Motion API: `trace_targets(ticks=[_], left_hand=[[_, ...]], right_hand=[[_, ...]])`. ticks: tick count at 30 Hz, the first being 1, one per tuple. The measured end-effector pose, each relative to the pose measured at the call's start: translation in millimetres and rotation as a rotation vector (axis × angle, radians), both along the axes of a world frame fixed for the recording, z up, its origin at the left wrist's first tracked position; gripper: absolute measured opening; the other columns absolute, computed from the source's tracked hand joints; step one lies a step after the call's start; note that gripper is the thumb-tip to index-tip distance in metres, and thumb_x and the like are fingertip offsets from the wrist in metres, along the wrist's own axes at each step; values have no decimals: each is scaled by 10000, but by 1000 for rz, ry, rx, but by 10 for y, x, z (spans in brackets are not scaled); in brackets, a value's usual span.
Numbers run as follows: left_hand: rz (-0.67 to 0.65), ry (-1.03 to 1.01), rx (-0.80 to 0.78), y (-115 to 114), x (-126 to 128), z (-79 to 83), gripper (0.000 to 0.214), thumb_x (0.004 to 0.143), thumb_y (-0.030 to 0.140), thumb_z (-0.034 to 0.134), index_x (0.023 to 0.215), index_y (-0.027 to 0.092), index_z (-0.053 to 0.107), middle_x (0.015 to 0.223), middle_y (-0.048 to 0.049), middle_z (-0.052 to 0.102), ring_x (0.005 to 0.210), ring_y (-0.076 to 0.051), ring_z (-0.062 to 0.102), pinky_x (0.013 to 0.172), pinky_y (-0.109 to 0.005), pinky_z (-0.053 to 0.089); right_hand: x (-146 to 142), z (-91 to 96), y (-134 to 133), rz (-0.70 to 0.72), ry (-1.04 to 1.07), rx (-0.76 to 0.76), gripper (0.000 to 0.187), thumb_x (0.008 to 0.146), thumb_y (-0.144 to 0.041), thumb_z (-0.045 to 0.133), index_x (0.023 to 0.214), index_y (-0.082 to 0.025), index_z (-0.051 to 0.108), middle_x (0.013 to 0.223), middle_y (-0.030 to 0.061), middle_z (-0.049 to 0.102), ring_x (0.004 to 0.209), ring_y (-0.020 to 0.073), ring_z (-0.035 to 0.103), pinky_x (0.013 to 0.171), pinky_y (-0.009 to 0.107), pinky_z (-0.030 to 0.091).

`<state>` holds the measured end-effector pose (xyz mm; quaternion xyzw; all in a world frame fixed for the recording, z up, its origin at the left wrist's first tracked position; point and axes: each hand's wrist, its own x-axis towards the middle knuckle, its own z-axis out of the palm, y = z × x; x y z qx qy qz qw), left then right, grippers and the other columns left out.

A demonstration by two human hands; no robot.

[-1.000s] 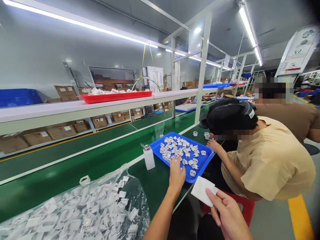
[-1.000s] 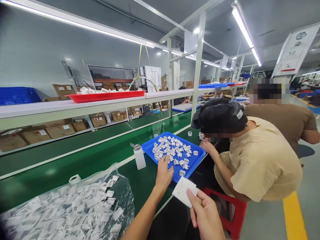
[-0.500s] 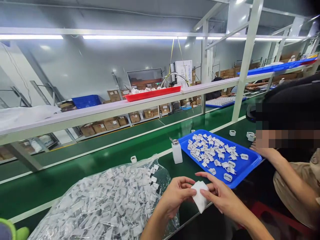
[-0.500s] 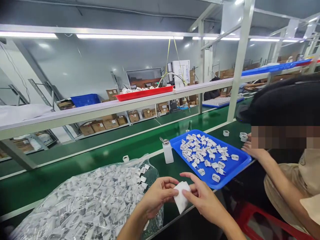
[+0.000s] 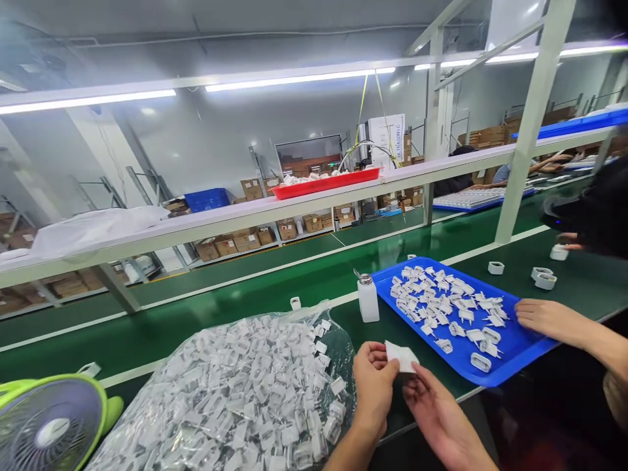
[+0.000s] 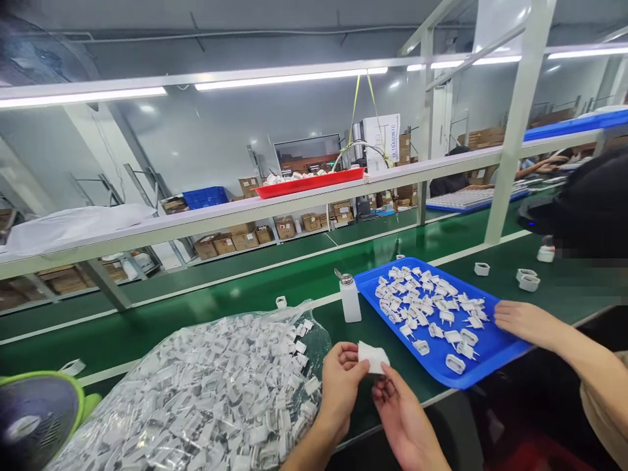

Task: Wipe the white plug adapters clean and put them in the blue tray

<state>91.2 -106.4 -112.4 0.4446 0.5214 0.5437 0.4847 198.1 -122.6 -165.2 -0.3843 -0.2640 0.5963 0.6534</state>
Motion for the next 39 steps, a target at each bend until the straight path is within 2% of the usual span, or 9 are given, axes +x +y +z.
trace_targets(ticks=[4,6,8,10,14,18,24,30,39], left_hand=[[109,181,-49,185,57,-155,458,726,110,701,1140,186,521,907,-46,692,786,-208,703,727,-333,556],[229,305,-54,417,78,-188,490,760,127,713,1204,172,510,1067,-100,669,971,-245,685,875,-392,537],[333,421,-10,713,123,-185,500,820,156,711,1281,159,518,1292,-147,595,1235,-291,574,1050,-464,455],[392,511,47,1012,191,-160,485,894,257,695,1344,184,533,1447,-128,515,1332,-331,495,1084,-565,428],[437,626,131,1445,308,-116,459,939,351,667,1361,210,558,1458,-114,533,1277,-317,555,1038,-570,485],[418,721,136,1631,323,-117,390,951,358,654,1300,193,595,1321,-101,627,1131,-266,645,941,-495,559],[173,968,256,1531,115,-72,339,957,367,648,1236,175,622,1201,-82,675,999,-222,683,852,-434,593],[-154,1272,492,1195,-268,76,359,947,371,655,1252,186,620,1294,-95,640,1152,-270,630,978,-516,528],[-211,1543,610,974,-341,224,357,940,361,648,1252,193,602,1278,-88,622,1181,-278,588,1010,-518,480]], right_hand=[[92,-80,323,-125,107,18,169,871,-317,740,977,-190,703,1035,37,728,924,199,694,817,356,590],[105,-111,551,-191,106,52,188,918,-276,715,1062,-161,677,1115,48,699,982,200,682,844,388,580],[77,-155,779,-242,92,71,222,948,-295,689,1122,-160,663,1153,59,684,993,207,680,846,406,581],[29,-213,960,-285,75,85,265,959,-320,675,1173,-166,649,1184,67,673,1000,213,679,848,415,583],[-10,-335,1091,-282,40,145,299,960,-330,673,1211,-171,637,1210,72,665,1019,222,676,861,428,581],[32,-403,1069,-189,23,188,263,950,-325,688,1154,-161,662,1187,64,678,1013,223,680,860,424,582],[52,-401,1103,-198,76,189,309,967,-348,663,1218,-172,634,1208,74,668,1001,218,682,847,422,587],[38,-410,1135,-231,47,191,323,974,-375,650,1225,-172,634,1215,78,669,1009,222,684,858,431,584],[25,-385,1085,-168,-91,185,317,965,-374,663,1205,-167,650,1205,67,675,1009,232,685,856,428,585]])
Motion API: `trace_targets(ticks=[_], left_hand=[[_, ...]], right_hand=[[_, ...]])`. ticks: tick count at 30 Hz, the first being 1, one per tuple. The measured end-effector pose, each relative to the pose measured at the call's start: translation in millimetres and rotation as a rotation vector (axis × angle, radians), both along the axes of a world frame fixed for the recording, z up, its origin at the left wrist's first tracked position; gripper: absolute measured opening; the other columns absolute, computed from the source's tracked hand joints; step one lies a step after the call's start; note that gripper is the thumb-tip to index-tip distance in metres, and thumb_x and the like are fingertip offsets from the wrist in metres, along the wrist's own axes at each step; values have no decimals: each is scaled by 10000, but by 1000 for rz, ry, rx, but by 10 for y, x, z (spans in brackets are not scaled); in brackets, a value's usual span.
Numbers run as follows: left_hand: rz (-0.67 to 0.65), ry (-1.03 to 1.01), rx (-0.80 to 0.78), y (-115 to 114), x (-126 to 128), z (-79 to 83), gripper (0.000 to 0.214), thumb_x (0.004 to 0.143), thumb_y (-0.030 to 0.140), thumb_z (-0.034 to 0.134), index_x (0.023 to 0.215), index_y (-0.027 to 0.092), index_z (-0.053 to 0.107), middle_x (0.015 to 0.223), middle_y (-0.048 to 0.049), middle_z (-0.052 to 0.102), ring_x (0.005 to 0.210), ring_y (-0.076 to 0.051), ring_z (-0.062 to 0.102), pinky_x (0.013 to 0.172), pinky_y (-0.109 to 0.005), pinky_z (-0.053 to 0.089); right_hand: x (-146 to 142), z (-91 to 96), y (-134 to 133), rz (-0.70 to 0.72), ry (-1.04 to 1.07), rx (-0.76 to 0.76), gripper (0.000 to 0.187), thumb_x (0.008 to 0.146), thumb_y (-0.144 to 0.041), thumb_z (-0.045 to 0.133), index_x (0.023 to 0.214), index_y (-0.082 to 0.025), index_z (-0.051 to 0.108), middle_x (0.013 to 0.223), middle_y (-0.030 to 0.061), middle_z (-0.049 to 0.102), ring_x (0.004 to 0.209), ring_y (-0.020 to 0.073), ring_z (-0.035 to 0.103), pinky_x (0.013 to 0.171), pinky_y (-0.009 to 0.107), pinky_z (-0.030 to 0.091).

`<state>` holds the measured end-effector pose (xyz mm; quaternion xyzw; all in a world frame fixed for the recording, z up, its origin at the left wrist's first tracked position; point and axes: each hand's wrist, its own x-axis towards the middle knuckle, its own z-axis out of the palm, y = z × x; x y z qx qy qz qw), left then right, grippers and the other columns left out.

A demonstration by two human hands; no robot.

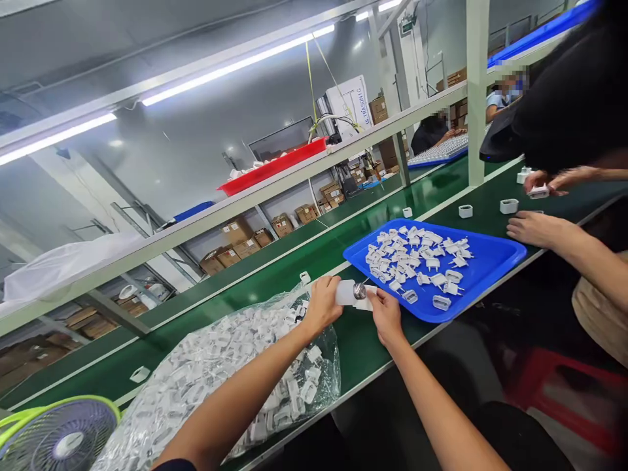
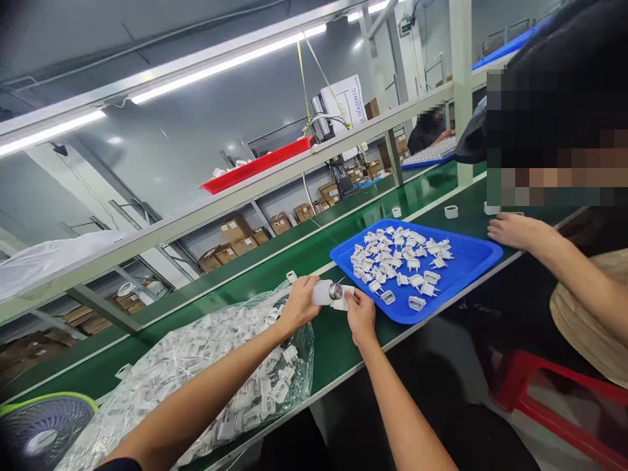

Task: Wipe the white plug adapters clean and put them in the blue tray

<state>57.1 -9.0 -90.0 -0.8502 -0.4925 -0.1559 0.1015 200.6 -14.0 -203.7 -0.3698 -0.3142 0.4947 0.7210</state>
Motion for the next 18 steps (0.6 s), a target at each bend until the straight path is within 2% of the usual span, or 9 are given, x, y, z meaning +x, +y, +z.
trace_targets(ticks=[8,18], left_hand=[[94,237,62,24,42,147,345,943,363,638,1238,187,603,1278,-88,609,1169,-280,579,993,-511,474],[80,554,123,70,123,364,362,938,391,641,1231,181,607,1277,-94,611,1180,-288,573,1007,-523,459]], right_hand=[[62,116,-72,-25,29,-23,354,966,-388,656,1248,-176,634,1251,69,656,1040,252,676,863,435,586],[53,101,-51,-11,34,-41,360,964,-387,659,1253,-175,632,1262,69,651,1053,260,672,871,442,583]])
